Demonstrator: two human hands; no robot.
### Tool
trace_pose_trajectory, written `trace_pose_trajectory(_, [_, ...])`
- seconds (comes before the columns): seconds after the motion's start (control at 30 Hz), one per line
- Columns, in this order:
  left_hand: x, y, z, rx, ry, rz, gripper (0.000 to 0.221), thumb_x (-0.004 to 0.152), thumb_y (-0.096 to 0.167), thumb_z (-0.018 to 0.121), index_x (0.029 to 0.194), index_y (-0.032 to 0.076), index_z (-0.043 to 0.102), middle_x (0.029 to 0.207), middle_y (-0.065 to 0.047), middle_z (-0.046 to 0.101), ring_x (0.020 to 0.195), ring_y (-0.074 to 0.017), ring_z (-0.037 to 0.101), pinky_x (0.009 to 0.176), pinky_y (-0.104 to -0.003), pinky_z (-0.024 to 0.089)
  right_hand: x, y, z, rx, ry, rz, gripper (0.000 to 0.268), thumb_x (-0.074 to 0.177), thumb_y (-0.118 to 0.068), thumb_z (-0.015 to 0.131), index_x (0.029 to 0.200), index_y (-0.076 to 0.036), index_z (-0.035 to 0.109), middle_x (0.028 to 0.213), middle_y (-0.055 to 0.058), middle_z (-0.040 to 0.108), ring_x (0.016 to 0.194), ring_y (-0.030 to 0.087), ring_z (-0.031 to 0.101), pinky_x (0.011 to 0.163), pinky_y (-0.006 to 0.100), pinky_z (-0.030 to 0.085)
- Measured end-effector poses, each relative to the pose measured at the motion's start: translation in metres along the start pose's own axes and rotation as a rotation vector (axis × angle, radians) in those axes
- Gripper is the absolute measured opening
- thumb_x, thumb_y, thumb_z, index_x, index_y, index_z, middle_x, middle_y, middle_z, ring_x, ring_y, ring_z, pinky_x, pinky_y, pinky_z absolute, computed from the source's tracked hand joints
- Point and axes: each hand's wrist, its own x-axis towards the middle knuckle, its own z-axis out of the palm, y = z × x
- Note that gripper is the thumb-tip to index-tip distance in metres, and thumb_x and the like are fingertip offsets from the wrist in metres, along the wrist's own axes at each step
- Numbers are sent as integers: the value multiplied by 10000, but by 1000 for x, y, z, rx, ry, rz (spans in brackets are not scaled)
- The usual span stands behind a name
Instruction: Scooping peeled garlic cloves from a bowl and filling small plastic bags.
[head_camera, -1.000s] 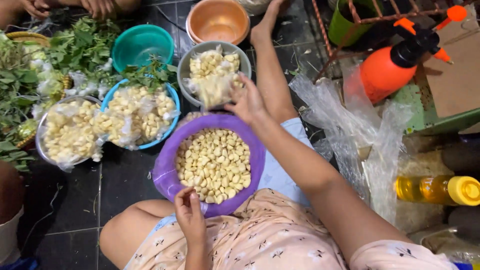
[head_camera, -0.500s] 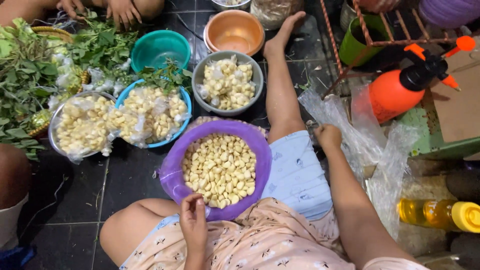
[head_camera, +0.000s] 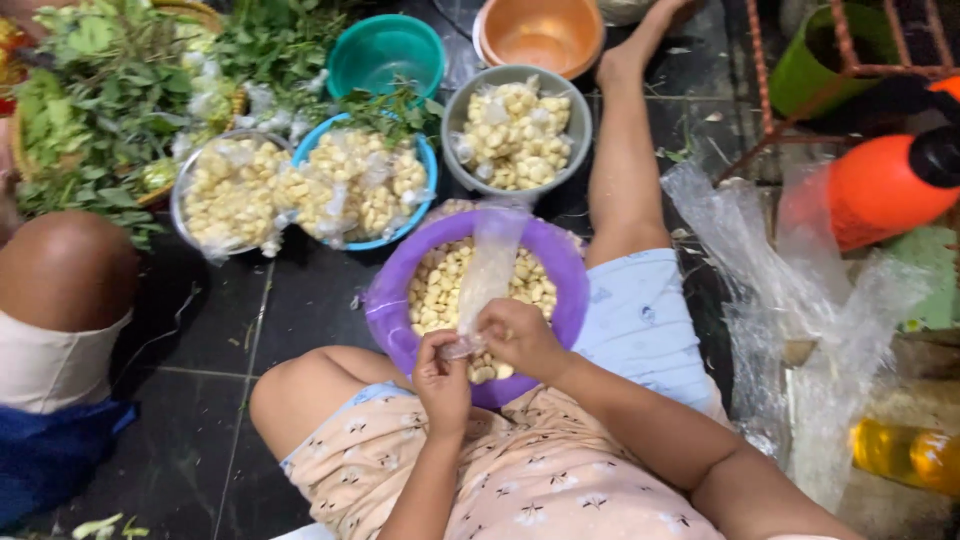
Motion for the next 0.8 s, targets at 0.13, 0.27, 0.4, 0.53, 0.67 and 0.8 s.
trace_pose_trajectory(0.13, [-4,-19,-10,228,-147,-2,100,860,9,748,873,94,697,767,-53,684,723,-174,643,699,-304,517,-24,82,16,309,96,305,219,730,29,717,877,-126,669,809,30,641,768,143,620,762,284,508])
trace_pose_trajectory(0.27, [7,-43,-14,323,-158,-69,63,962,76,603,954,126,641,654,-89,645,628,-216,610,630,-355,487,-30,84,16,828,-85,725,245,806,16,569,1039,-54,547,797,25,614,552,78,623,408,168,486])
trace_pose_trajectory(0.4, [15,-38,-16,126,27,-93,88,982,56,562,964,137,589,702,21,546,689,-110,505,668,-277,439,-17,39,9,797,-313,668,412,782,-21,667,1159,-82,513,903,17,657,662,70,623,512,172,487])
trace_pose_trajectory(0.53, [5,-33,-10,-59,-136,-199,138,966,26,519,1045,137,540,771,55,526,741,-81,504,719,-255,442,-13,48,15,430,-74,580,279,772,-2,708,1044,-57,673,730,5,610,646,87,572,554,206,434])
trace_pose_trajectory(0.67, [10,-49,-12,378,-212,-118,322,843,87,694,1144,133,590,798,-149,633,757,-329,649,702,-429,496,-12,62,11,506,39,631,235,827,27,688,1030,-84,650,795,24,680,634,66,570,586,195,469])
trace_pose_trajectory(0.8, [15,-50,-11,374,-98,-69,169,860,12,641,1012,88,647,846,-129,640,818,-289,666,767,-385,523,-17,43,12,598,-31,657,318,809,38,701,1090,-79,610,857,32,704,690,87,637,601,197,501])
